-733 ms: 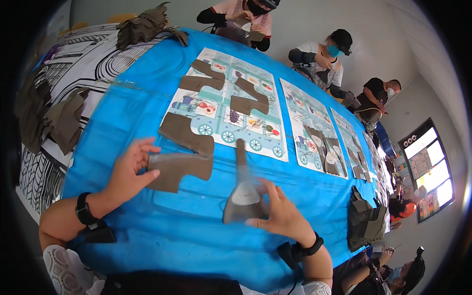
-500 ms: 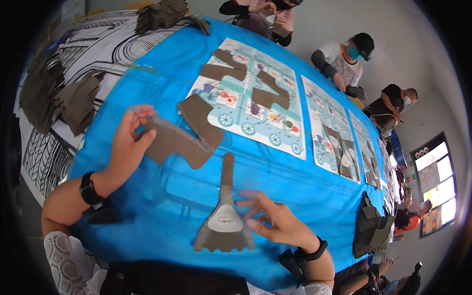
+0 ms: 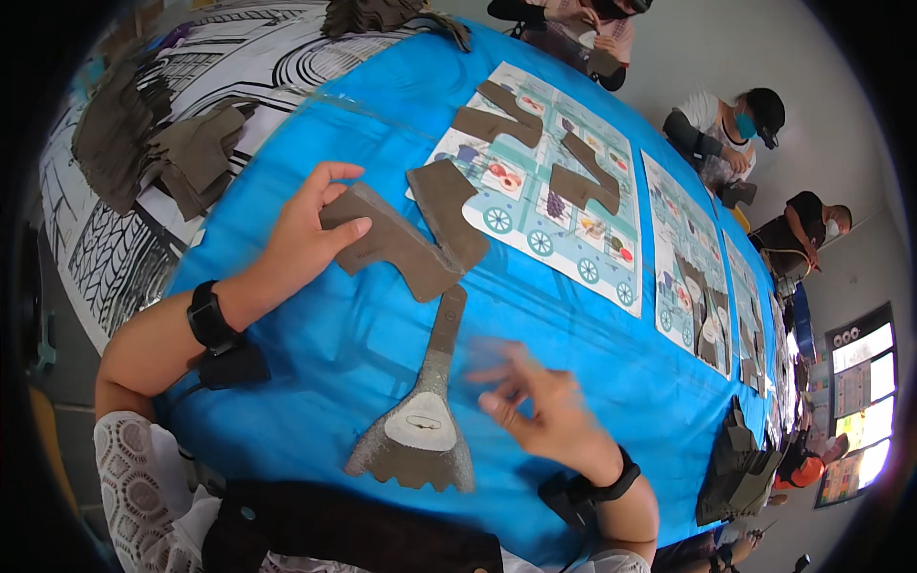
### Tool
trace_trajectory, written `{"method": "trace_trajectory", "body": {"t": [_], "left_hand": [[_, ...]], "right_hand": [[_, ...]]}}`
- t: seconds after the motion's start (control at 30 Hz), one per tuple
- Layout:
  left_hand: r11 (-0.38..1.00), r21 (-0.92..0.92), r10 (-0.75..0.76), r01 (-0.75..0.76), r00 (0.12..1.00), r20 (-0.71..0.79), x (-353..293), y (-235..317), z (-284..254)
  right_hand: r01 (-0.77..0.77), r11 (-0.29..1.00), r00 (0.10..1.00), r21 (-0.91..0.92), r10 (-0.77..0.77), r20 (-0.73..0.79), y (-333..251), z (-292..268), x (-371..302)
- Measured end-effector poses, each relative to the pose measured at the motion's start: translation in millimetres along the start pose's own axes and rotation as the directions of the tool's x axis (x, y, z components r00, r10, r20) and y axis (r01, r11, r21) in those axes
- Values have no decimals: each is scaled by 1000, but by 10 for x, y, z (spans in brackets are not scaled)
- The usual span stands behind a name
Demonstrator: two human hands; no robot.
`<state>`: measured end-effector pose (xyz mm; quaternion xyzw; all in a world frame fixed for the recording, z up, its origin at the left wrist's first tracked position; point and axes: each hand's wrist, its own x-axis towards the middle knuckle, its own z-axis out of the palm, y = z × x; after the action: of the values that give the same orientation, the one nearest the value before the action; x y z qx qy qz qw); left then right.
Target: Assembling and inspecting shoe upper components at a manufacturing table.
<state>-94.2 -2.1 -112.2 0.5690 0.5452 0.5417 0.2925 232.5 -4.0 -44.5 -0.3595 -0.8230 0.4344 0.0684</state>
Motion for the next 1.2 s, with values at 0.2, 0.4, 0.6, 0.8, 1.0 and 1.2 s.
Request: {"method": "trace_trajectory", "body": {"t": [0.2, 0.4, 0.6, 0.8, 1.0, 1.2], "left_hand": [[953, 121, 287, -277, 955, -73, 69, 297, 8], [737, 219, 617, -639, 769, 167, 126, 819, -292], [349, 368, 834, -862, 465, 298, 31, 1040, -487], [887, -318, 316, -336, 942, -113, -93, 877, -196], [576, -809, 172, 118, 950, 261, -96, 664, 18], [630, -764, 271, 137, 884, 381, -85, 492, 119]], "right_hand": [[80, 989, 940, -124, -116, -322, 378, -428, 589], [36, 921, 997, 388, -7, -77, 140, -418, 1177], [210, 600, 973, 772, -208, -103, -76, -87, 1089], [533, 321, 844, 783, -141, -517, -162, -33, 980], [705, 365, 689, 607, -151, -709, -463, -60, 873], [725, 418, 660, 548, -193, -726, -400, -101, 904]]}}
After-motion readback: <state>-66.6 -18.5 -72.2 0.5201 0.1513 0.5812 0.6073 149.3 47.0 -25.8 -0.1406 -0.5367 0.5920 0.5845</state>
